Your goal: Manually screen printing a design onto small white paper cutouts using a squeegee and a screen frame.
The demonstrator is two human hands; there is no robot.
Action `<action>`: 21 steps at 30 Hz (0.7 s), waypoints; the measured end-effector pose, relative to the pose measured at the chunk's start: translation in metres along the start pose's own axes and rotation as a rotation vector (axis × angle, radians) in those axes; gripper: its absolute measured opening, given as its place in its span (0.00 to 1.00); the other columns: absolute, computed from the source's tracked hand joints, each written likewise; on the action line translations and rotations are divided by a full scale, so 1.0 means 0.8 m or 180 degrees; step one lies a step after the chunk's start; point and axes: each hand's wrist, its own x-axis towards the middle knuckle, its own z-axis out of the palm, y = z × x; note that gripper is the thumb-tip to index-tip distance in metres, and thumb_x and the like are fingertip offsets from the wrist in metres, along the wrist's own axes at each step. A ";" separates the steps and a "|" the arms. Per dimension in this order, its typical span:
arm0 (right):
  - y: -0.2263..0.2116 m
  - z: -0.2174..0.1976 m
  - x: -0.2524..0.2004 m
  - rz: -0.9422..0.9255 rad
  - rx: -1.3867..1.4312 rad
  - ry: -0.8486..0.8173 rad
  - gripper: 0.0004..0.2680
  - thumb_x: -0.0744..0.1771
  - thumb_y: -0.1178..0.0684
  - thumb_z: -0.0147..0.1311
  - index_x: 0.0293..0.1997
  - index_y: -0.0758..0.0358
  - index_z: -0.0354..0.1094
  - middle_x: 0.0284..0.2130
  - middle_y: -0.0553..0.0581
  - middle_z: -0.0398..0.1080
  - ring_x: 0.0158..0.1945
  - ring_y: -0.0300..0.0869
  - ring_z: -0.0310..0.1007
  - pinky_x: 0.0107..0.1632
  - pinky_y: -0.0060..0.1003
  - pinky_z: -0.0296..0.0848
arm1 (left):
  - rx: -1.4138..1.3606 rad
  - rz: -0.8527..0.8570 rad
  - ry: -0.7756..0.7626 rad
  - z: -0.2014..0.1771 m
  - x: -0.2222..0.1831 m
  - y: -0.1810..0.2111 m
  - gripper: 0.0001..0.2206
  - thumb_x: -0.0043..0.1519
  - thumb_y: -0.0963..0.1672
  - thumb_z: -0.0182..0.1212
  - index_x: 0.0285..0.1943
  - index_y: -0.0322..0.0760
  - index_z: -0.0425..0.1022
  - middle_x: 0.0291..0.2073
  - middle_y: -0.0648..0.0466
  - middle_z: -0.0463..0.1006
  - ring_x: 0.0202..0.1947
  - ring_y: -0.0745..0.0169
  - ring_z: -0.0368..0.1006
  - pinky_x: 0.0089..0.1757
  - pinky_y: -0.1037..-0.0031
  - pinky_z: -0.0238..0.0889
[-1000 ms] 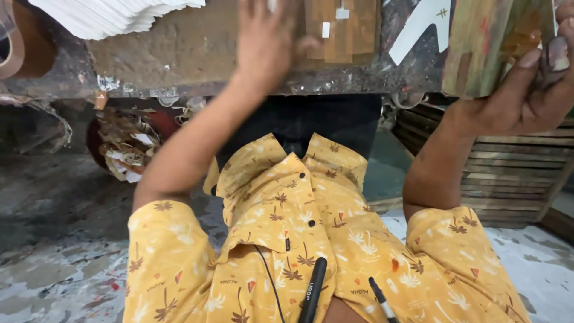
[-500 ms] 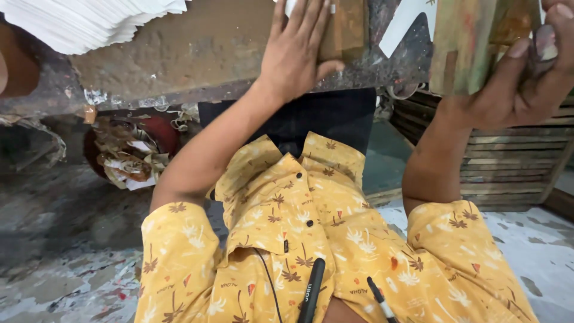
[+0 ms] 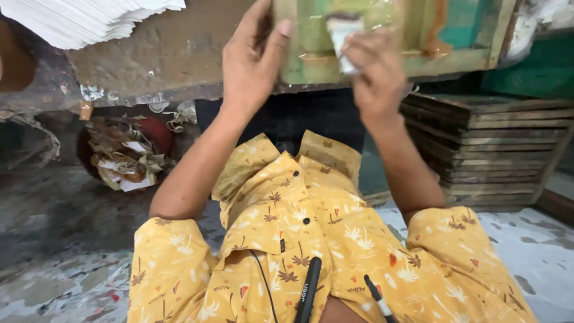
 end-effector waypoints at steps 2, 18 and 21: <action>0.012 0.011 -0.013 -0.0016 -0.0112 -0.0180 0.16 0.62 0.69 0.50 0.52 0.63 0.75 0.51 0.59 0.76 0.59 0.51 0.75 0.70 0.54 0.67 | 0.0250 -0.0020 0.0205 0.001 -0.004 -0.052 0.23 0.76 0.49 0.60 0.72 0.30 0.62 0.61 0.39 0.77 0.61 0.48 0.76 0.61 0.64 0.70; -0.003 0.055 -0.013 0.0115 -0.0078 -0.0446 0.16 0.63 0.70 0.49 0.54 0.61 0.73 0.55 0.58 0.75 0.65 0.53 0.71 0.71 0.51 0.63 | 0.1866 0.0025 0.0488 0.011 -0.019 -0.081 0.28 0.72 0.50 0.64 0.77 0.35 0.60 0.57 0.42 0.77 0.59 0.43 0.73 0.56 0.62 0.70; 0.000 0.034 0.002 -0.0201 -0.0108 -0.0158 0.14 0.62 0.66 0.48 0.52 0.65 0.72 0.53 0.61 0.75 0.60 0.53 0.72 0.69 0.56 0.62 | 0.1322 0.0372 0.0300 0.003 -0.008 -0.007 0.27 0.73 0.47 0.63 0.76 0.34 0.57 0.65 0.35 0.69 0.59 0.42 0.74 0.54 0.63 0.71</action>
